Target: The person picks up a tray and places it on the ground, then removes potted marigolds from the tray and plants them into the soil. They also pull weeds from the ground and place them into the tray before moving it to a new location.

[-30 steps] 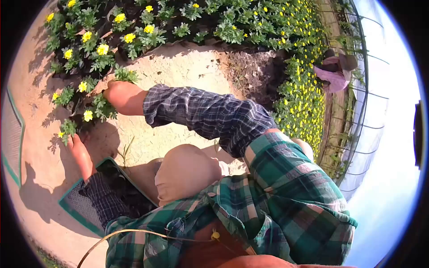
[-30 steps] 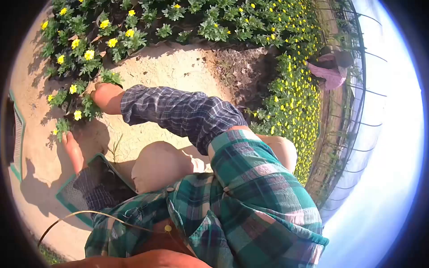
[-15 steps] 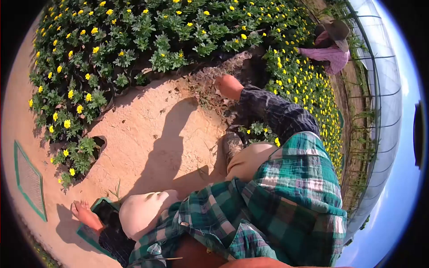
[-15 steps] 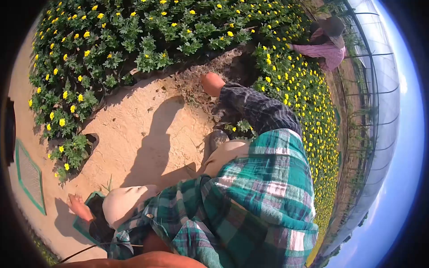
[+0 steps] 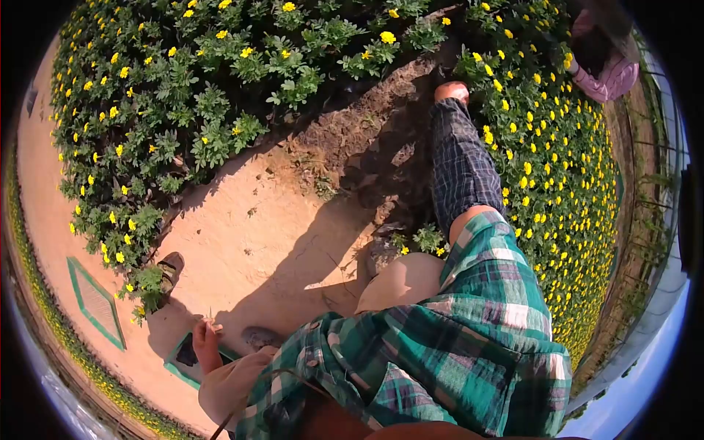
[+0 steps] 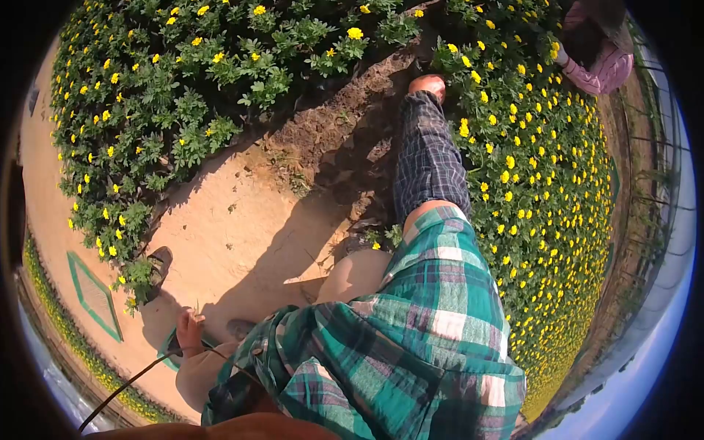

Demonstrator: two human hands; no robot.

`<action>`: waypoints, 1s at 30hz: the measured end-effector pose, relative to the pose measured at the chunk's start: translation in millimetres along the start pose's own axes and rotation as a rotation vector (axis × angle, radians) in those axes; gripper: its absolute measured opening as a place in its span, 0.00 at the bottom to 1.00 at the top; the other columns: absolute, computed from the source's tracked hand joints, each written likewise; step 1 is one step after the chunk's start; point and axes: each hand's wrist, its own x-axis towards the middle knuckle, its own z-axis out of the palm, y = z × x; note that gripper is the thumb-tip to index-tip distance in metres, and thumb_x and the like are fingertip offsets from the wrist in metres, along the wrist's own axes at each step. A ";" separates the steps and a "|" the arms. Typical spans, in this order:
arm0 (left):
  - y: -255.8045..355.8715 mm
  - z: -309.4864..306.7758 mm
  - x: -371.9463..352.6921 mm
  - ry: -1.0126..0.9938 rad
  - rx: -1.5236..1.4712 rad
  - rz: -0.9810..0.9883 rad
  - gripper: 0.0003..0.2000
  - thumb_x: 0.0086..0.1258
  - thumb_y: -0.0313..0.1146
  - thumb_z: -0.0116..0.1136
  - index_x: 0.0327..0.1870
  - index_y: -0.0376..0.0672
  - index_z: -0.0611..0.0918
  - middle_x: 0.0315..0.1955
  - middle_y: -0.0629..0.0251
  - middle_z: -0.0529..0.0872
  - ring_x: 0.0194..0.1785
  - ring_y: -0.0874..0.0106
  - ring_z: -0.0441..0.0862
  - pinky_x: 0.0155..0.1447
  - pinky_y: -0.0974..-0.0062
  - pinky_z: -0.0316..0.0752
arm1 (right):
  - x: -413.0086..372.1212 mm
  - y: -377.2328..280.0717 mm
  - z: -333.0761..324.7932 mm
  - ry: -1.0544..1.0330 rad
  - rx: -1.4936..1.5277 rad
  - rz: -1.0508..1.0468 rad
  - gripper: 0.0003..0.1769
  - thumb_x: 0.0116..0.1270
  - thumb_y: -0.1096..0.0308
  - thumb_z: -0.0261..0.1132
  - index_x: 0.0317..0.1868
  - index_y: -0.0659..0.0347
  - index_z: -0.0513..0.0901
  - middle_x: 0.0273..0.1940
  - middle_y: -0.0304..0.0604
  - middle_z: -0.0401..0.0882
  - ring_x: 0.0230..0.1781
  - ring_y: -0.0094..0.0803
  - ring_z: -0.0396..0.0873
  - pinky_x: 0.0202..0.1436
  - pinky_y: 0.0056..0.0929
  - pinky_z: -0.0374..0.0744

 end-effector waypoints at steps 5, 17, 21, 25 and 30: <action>1.9 9.0 -1.3 -0.005 -0.070 -0.097 0.10 0.71 0.36 0.52 0.44 0.39 0.77 0.37 0.66 0.82 0.37 0.76 0.80 0.39 0.78 0.75 | -26.3 4.0 -26.5 0.169 0.264 0.185 0.14 0.61 0.62 0.57 0.37 0.64 0.83 0.41 0.53 0.84 0.41 0.44 0.85 0.43 0.39 0.83; -45.9 10.9 42.0 -0.227 -0.154 -0.009 0.07 0.74 0.31 0.49 0.46 0.39 0.76 0.37 0.67 0.81 0.38 0.77 0.80 0.41 0.78 0.76 | -250.2 -51.6 -110.2 -0.426 1.063 -0.286 0.19 0.68 0.68 0.60 0.52 0.75 0.72 0.28 0.46 0.80 0.17 0.27 0.80 0.17 0.22 0.77; -55.2 37.6 76.5 -0.362 -0.287 0.037 0.09 0.73 0.34 0.52 0.46 0.40 0.75 0.32 0.69 0.78 0.35 0.79 0.77 0.40 0.77 0.76 | -346.7 -113.6 -113.4 -0.898 1.007 -0.502 0.16 0.65 0.71 0.63 0.49 0.74 0.72 0.30 0.45 0.79 0.16 0.26 0.78 0.13 0.20 0.74; -46.9 59.6 106.9 -0.395 -0.422 0.119 0.09 0.73 0.35 0.53 0.45 0.40 0.74 0.37 0.68 0.78 0.37 0.77 0.79 0.40 0.77 0.77 | -438.4 -191.0 -130.5 -1.121 0.858 -0.739 0.14 0.65 0.70 0.62 0.44 0.74 0.74 0.29 0.47 0.80 0.15 0.28 0.79 0.13 0.20 0.76; -44.1 57.3 139.2 -0.249 -0.692 0.074 0.09 0.72 0.34 0.53 0.45 0.38 0.73 0.41 0.65 0.77 0.37 0.76 0.80 0.40 0.76 0.78 | -527.6 -272.5 -124.4 -1.200 0.874 -0.799 0.14 0.67 0.71 0.60 0.46 0.75 0.72 0.30 0.51 0.79 0.17 0.31 0.81 0.17 0.25 0.81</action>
